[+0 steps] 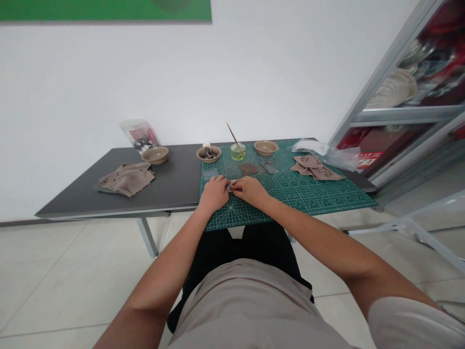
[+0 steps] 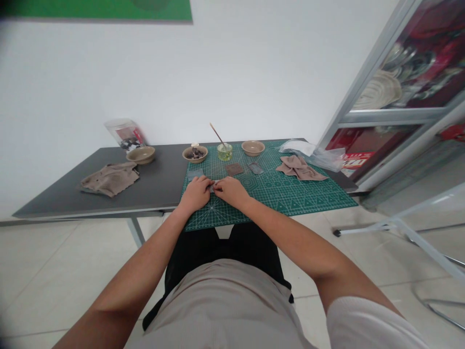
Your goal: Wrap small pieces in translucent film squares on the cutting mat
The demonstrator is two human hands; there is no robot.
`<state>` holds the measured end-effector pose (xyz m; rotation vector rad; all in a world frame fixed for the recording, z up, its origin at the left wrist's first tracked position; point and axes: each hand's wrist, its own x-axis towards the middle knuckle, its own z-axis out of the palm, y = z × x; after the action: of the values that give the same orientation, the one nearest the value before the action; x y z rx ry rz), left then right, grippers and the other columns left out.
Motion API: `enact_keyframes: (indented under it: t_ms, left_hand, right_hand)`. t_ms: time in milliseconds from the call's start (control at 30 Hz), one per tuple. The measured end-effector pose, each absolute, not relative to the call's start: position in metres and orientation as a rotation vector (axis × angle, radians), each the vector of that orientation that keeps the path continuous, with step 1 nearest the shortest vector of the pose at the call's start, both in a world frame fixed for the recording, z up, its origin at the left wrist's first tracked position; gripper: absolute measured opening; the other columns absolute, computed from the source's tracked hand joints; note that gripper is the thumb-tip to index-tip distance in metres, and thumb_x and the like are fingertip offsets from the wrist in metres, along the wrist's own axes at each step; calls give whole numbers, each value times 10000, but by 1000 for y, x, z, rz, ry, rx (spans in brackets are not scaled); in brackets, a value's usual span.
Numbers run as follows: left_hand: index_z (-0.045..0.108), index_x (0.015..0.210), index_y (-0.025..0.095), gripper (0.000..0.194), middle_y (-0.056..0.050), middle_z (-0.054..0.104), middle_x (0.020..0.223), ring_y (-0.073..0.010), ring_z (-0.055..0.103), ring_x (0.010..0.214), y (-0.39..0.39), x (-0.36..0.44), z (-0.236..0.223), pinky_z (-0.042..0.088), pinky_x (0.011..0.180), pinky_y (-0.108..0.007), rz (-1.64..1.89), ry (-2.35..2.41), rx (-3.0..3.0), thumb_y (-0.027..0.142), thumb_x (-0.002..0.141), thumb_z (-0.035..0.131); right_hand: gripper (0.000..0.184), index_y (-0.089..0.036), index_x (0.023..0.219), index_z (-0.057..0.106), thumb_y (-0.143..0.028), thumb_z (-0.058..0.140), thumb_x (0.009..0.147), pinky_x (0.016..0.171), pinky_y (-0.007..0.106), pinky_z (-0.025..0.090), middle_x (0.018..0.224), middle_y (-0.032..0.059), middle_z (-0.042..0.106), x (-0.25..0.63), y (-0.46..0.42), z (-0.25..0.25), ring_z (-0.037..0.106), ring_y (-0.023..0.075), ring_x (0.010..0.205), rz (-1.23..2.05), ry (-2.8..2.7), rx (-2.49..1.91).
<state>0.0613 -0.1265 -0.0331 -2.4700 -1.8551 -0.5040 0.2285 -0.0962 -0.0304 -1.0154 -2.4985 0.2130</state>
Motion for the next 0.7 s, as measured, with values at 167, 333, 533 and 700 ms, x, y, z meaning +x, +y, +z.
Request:
enact_keyframes:
  t_ms: [167,333,533,700]
  left_hand:
    - [653,1076,198,299,-89,609,1066,-260,507,991,-126,61,-34,440,854,-416,-502,-1867,-2457,152,880,432]
    - [651,1055,205,267,-89,606,1058,-266,506,996,-126,62,-33,439,843,-418,-507,-1853,-2453,186,892,440]
    - [642,1057,211,265,-90,609,1079,-267,504,1003,-125,62,-33,439,839,-423,-510,-1879,-2457,184,902,428]
    - [641,1059,213,269,-89,608,1074,-265,507,996,-126,62,-33,437,829,-417,-501,-1886,-2459,180,902,425]
  right_hand:
    - [127,-228,855,785,-244,661,839,815,297,435,914,31,754,243,-96,-27,651,204,890,213,-2507,-1091]
    - [142,-213,818,781,-243,644,843,785,286,423,844,42,743,242,-87,-23,640,195,851,188,-2463,-1194]
    - [151,-193,759,757,-228,634,838,760,290,401,814,42,731,225,-87,-22,615,188,808,184,-2493,-1135]
    - [131,-197,701,721,-210,653,812,752,278,389,753,20,709,229,-93,-20,597,168,761,207,-2542,-1072]
